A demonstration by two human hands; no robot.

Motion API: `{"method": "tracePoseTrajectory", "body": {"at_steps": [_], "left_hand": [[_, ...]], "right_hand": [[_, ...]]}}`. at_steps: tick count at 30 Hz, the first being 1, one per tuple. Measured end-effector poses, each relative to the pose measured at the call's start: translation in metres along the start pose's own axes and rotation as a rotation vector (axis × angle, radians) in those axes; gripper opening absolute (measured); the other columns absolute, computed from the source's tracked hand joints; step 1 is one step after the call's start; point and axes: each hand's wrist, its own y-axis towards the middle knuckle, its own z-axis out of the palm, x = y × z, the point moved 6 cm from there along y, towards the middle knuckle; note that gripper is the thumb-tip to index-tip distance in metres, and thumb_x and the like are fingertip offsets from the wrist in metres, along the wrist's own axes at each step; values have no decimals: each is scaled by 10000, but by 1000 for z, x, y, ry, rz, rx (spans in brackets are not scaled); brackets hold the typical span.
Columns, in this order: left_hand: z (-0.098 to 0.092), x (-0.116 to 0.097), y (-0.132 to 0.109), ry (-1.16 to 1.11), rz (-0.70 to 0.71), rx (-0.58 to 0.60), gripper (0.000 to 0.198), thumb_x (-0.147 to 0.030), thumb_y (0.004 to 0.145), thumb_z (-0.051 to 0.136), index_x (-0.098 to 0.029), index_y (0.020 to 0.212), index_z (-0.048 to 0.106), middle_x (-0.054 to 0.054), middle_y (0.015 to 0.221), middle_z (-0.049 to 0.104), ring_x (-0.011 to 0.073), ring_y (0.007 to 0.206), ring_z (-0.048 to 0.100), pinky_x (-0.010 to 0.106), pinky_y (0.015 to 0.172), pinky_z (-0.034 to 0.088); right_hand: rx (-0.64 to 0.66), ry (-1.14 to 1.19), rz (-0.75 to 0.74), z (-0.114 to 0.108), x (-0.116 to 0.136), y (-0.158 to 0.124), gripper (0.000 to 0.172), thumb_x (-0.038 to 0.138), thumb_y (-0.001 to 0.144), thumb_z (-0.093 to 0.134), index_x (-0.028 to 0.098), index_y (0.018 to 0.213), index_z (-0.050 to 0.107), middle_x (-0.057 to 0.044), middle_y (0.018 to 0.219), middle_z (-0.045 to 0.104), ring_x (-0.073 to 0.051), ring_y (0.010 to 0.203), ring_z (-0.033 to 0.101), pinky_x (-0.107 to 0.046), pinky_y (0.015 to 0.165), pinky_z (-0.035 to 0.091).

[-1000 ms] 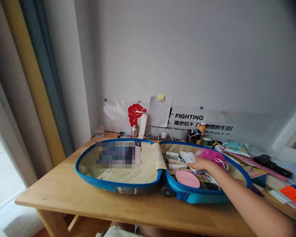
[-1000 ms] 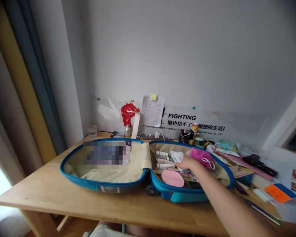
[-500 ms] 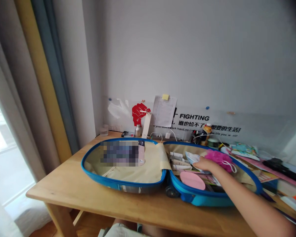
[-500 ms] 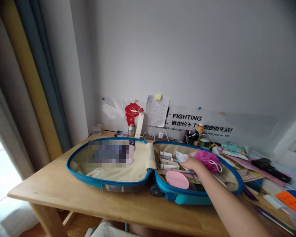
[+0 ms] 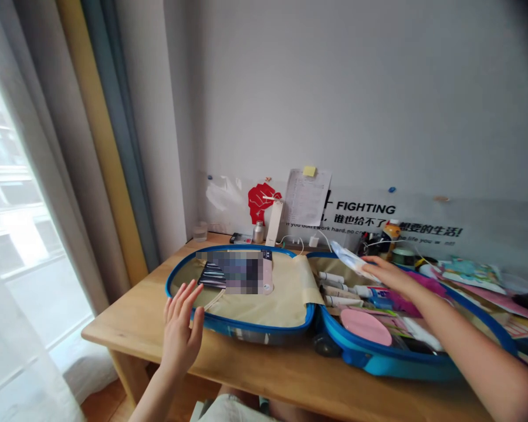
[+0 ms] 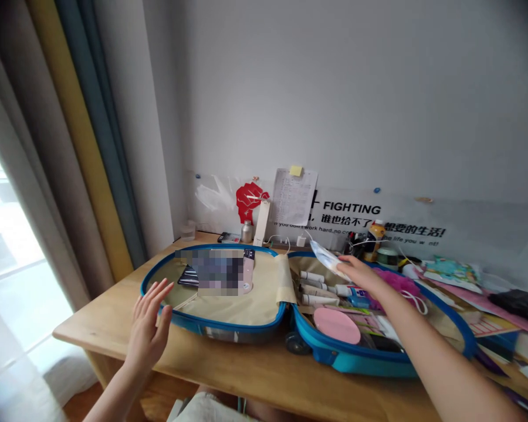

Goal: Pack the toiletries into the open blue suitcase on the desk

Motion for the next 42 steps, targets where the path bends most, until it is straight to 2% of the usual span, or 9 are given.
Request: {"method": "tracePoseTrajectory", "body": {"at_steps": [4, 9, 15, 19, 23, 26, 29, 37, 42], "left_hand": [[22, 24, -20, 86, -70, 24, 486, -323, 1002, 367, -224, 1476, 400, 140, 1511, 450, 303, 1457, 314, 585, 1184, 203], [26, 22, -27, 86, -64, -81, 578, -311, 1000, 378, -218, 1556, 251, 145, 1554, 380, 280, 1494, 235, 541, 1209, 176], [28, 23, -27, 97, -30, -86, 593, -310, 1010, 367, -236, 1572, 195, 148, 1550, 381, 275, 1492, 240, 547, 1199, 200], [28, 24, -28, 106, -23, -81, 589, -310, 1012, 363, -227, 1570, 196, 158, 1537, 397, 277, 1491, 244, 552, 1196, 201], [28, 23, -29, 111, -28, -78, 581, -316, 1010, 360, -215, 1564, 218, 157, 1536, 402, 282, 1488, 250, 552, 1200, 191], [28, 22, -29, 116, -14, -80, 582, -308, 1009, 362, -216, 1565, 214, 156, 1533, 407, 277, 1488, 249, 548, 1199, 190], [28, 22, -29, 121, -4, -78, 579, -305, 1008, 366, -220, 1563, 221, 155, 1529, 414, 273, 1487, 251, 546, 1196, 192], [27, 21, -28, 122, -1, -67, 575, -306, 1007, 365, -221, 1559, 231, 147, 1516, 433, 270, 1484, 258, 535, 1197, 195], [26, 20, -27, 119, -13, -73, 567, -317, 1004, 368, -220, 1552, 255, 145, 1505, 446, 274, 1480, 267, 534, 1196, 195]], "right_hand": [[196, 132, -216, 29, 83, -14, 530, 436, 818, 523, 226, 1299, 594, -81, 1291, 655, -259, 1126, 635, -367, 959, 502], [426, 165, -474, 98, 191, -54, 582, 436, 720, 682, 217, 1257, 632, -106, 1284, 616, -272, 1208, 575, -403, 1069, 420], [613, 144, -627, 172, 265, -94, 691, 452, 706, 716, 209, 1339, 581, -145, 1330, 552, -309, 1276, 513, -436, 1104, 381], [715, 141, -718, 195, 285, -103, 666, 450, 756, 697, 224, 1368, 563, -139, 1421, 515, -311, 1356, 450, -438, 1142, 340], [820, 134, -795, 205, 289, -106, 579, 484, 846, 620, 264, 1378, 565, -85, 1506, 474, -294, 1441, 358, -452, 1199, 255], [868, 140, -804, 210, 286, -108, 536, 532, 971, 373, 261, 1399, 549, -48, 1547, 433, -261, 1487, 285, -458, 1232, 188], [917, 149, -810, 214, 285, -111, 555, 462, 1017, 216, 242, 1430, 515, -27, 1553, 426, -207, 1469, 330, -397, 1237, 203], [1005, 129, -830, 219, 287, -113, 498, 370, 971, 432, 158, 1414, 515, -105, 1355, 615, -197, 1182, 613, -326, 1065, 437], [1017, 114, -843, 219, 287, -113, 627, 529, 925, 490, 195, 1455, 468, -94, 1515, 469, -243, 1389, 445, -358, 1168, 321]]}}
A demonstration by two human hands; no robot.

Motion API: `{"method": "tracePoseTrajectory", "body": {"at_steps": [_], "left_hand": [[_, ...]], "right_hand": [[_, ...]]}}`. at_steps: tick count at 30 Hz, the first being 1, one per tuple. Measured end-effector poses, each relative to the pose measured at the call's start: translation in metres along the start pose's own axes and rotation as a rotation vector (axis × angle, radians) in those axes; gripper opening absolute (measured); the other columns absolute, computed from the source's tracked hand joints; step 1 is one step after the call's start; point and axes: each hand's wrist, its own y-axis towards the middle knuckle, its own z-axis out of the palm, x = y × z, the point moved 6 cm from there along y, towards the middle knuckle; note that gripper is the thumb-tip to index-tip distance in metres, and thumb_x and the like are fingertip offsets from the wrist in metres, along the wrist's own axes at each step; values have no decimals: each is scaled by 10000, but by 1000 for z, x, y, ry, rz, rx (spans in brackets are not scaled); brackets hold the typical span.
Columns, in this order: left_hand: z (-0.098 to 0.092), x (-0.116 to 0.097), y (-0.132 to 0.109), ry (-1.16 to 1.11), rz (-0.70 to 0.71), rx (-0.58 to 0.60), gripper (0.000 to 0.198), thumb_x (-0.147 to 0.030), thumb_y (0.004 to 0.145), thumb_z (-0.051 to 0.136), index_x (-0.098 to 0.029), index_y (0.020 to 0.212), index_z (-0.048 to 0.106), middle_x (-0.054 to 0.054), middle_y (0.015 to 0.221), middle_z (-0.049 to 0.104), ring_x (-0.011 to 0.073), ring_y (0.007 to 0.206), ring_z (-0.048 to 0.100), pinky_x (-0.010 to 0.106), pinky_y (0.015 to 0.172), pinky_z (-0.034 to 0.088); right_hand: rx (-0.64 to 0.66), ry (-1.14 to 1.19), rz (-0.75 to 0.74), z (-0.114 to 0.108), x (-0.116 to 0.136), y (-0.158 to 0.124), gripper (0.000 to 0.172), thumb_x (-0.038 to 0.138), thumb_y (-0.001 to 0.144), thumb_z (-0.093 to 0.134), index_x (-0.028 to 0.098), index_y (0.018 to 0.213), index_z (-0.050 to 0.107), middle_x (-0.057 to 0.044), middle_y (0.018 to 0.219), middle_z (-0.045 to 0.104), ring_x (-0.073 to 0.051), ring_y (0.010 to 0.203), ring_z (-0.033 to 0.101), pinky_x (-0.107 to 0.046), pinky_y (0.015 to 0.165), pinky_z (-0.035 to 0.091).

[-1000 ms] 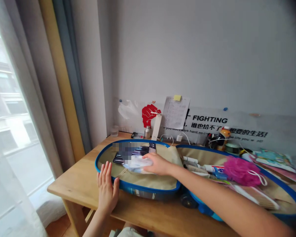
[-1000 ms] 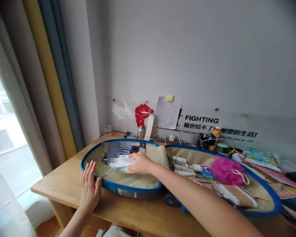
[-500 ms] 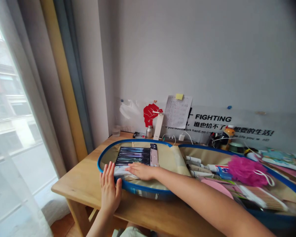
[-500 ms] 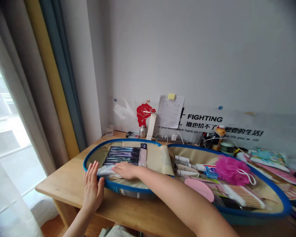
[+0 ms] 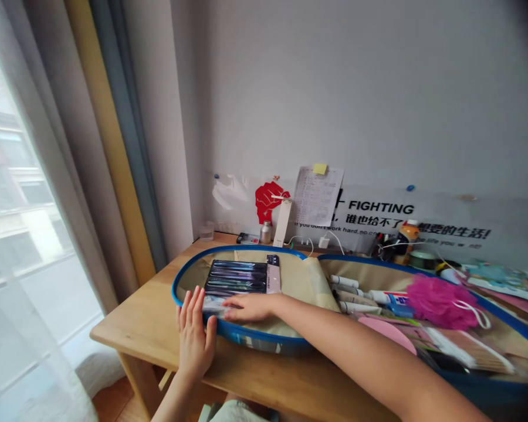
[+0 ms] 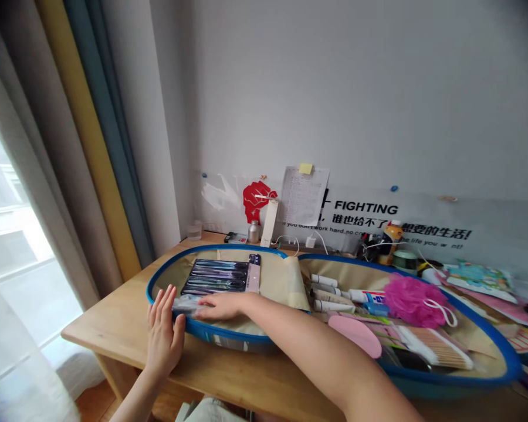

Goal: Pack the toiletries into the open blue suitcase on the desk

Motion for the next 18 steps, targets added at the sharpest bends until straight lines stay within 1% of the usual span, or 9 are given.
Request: {"method": "tracePoseTrajectory", "body": {"at_steps": [3, 6, 8, 10, 14, 16, 18], "left_hand": [[0, 0, 0, -4, -7, 10, 559, -327, 1005, 364, -212, 1544, 273, 148, 1500, 451, 276, 1480, 266, 537, 1196, 194], [0, 2, 0, -8, -20, 16, 548, -333, 1003, 364, -205, 1532, 301, 146, 1497, 455, 276, 1479, 268, 540, 1199, 189], [1, 3, -1, -9, -24, 22, 541, -333, 1003, 363, -205, 1526, 312, 144, 1492, 461, 277, 1477, 273, 544, 1200, 187], [2, 4, -1, -7, -25, 33, 540, -329, 1003, 359, -207, 1526, 310, 144, 1492, 461, 278, 1477, 272, 547, 1200, 188], [2, 4, -1, -4, -27, 34, 540, -327, 1002, 362, -217, 1528, 308, 141, 1499, 456, 280, 1480, 269, 544, 1202, 183], [1, 3, -1, -8, -22, 24, 535, -325, 1002, 364, -219, 1524, 317, 138, 1497, 461, 280, 1478, 273, 540, 1202, 183], [0, 2, 0, -10, -10, 17, 531, -323, 1003, 364, -219, 1522, 321, 138, 1490, 468, 280, 1476, 277, 535, 1200, 188]], "right_hand": [[25, -17, 23, 0, -2, 4, 683, 521, 887, 554, 186, 1472, 448, -112, 1532, 446, -278, 1404, 429, -388, 1178, 310], [16, -30, 56, -1, -7, 9, 705, 524, 891, 536, 179, 1493, 413, -127, 1542, 428, -298, 1406, 424, -426, 1178, 310], [4, -33, 60, 0, -9, 11, 697, 548, 916, 481, 179, 1501, 401, -118, 1565, 393, -289, 1446, 367, -436, 1206, 264], [1, -32, 55, 3, -10, 13, 653, 541, 952, 414, 185, 1499, 407, -98, 1578, 374, -259, 1484, 302, -429, 1235, 204], [-1, -36, 51, 7, -9, 13, 601, 511, 979, 382, 215, 1501, 404, -61, 1579, 378, -211, 1501, 262, -401, 1255, 158], [-16, -41, 53, 4, -6, 10, 609, 526, 985, 360, 221, 1512, 383, -53, 1588, 359, -204, 1506, 245, -400, 1259, 146], [-55, -47, 61, -5, -2, 2, 648, 561, 986, 320, 210, 1530, 345, -65, 1605, 316, -218, 1512, 226, -423, 1259, 140]]}}
